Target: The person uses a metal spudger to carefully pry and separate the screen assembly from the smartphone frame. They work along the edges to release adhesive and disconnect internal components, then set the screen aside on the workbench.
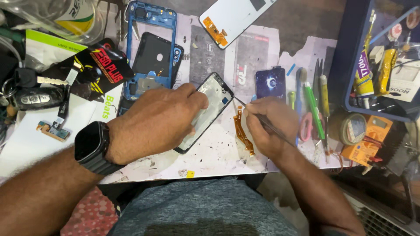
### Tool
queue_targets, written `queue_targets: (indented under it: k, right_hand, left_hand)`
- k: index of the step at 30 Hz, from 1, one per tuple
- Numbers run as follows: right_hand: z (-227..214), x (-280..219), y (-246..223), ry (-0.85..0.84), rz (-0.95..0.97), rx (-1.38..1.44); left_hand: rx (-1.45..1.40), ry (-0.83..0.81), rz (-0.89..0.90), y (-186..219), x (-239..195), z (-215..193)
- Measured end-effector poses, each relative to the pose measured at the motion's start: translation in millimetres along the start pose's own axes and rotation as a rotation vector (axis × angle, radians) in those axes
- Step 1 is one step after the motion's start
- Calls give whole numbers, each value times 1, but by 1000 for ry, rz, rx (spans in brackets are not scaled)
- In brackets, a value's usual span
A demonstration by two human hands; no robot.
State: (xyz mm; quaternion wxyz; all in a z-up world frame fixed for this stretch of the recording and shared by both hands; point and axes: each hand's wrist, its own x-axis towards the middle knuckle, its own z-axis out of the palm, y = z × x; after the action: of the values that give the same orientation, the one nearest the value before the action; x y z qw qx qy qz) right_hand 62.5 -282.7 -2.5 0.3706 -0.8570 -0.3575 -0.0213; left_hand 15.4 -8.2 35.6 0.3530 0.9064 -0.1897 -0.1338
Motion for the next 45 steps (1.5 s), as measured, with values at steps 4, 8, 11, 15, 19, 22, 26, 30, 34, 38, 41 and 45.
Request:
queue_targets:
  k: [4,8,11,15,19,22,26,30,34,38,41,45]
  right_hand:
    - [1,8,-3,29,-51,18]
    - [3,13,-6,15,-33,50]
    - [6,19,-9,17,-48,2]
    - [4,17,-15,-2,87,171]
    - [-10,11,-20,22,165,42]
    - [-13,4,-22,104,283,417]
    - [-14,-1,-18,130,275,608]
    - [-8,-7,-21,49,366,1106]
    - [-1,-19,-30,111,517,1428]
    - [5,-29,-38,145,582,1510]
    - [10,-32,-42,146,594,1499]
    - [16,-33,-49,124,598,1492]
  left_hand:
    - [10,-18,-17,0,-1,0]
    - [27,1,3,1,-2,0]
    - [-11,1,-14,0,-2,-1]
    - [10,32,16,-1,-5,3]
    - [-18,34,0,-2,-6,3]
    - [-78,74,31,-3,-8,1]
    - [-263,140,217,-3,-11,-4]
    - [-466,12,190,0,-14,-9]
    - [-807,-198,74,3,-15,-10]
    - [-1136,-263,251,2,-18,-7]
    - [-1198,-325,71,-1,-17,-3]
    - [-1119,-362,-10,-1,-15,5]
